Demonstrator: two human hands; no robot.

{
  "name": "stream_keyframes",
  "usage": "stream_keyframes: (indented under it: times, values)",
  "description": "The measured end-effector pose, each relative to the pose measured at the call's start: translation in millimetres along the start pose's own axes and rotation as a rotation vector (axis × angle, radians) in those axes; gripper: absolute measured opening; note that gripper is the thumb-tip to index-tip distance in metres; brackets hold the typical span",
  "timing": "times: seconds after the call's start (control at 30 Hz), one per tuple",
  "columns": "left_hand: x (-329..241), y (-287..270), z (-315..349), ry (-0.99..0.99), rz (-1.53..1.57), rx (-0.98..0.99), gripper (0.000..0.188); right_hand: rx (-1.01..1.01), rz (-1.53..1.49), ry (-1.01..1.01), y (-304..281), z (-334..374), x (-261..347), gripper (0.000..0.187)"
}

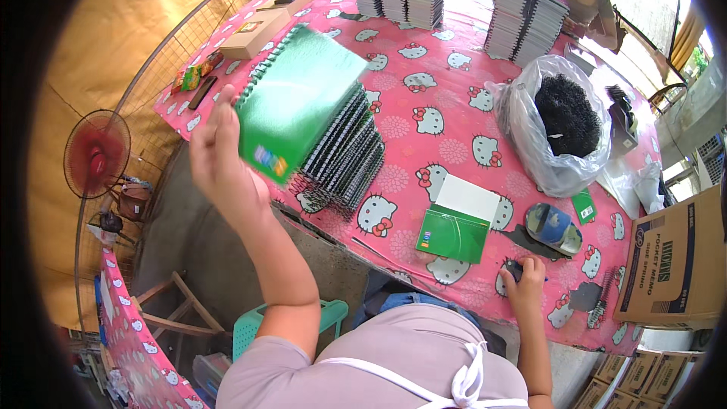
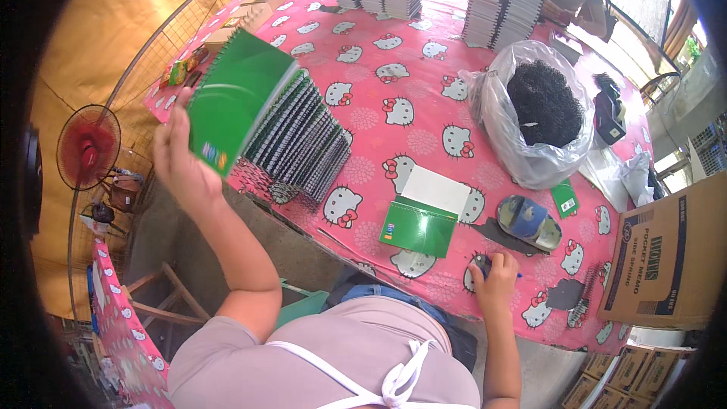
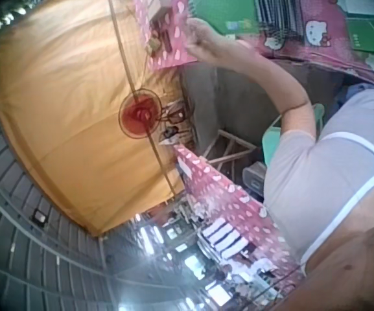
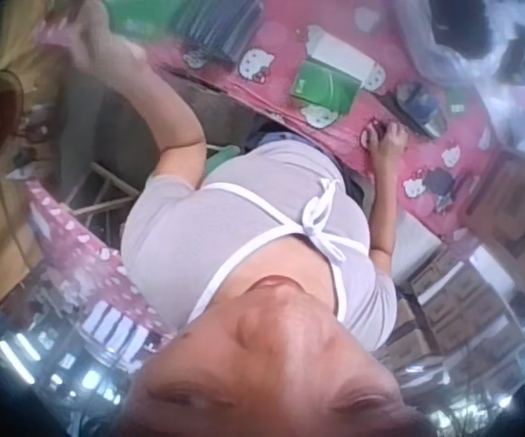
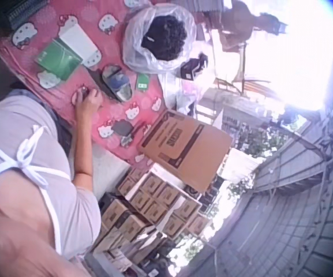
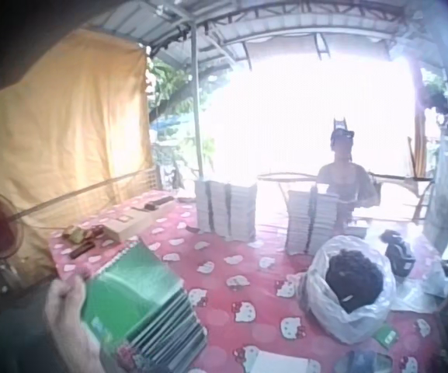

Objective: The person places a paper insert onto a notepad, secures it with a piece of tape from a dispenser, and trims the excess tape with wire cutters before stacking the finished notepad.

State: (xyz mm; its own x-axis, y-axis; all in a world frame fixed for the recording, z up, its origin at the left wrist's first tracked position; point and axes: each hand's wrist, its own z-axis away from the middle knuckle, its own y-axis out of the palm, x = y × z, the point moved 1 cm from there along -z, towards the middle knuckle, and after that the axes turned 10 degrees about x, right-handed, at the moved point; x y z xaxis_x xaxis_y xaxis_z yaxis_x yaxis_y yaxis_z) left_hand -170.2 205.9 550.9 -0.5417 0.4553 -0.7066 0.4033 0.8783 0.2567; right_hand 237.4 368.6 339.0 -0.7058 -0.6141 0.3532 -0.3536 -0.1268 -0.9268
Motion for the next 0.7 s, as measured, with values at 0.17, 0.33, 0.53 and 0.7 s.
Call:
stream_keyframes:
  times: [0.17,0.33,0.53,0.7]
  values:
    - [66.6,-35.3,-11.7,-0.189,-0.131,0.038,0.011,0.0,-0.311,0.106,-7.1,-24.2,29.8,0.039]
    - [58.0,-14.0,-3.1,-0.254,0.016,0.118,0.03,0.166,-0.331,0.244,26.0,-59.4,67.0,0.049]
    - [10.9,-16.8,5.6,0.166,-0.335,0.147,0.037,0.106,-0.422,0.27,21.1,-61.0,42.9,0.04]
    - [-41.8,55.9,96.3,0.226,-0.304,0.67,0.058,-0.024,-1.119,-0.054,32.8,-62.3,41.0,0.035]
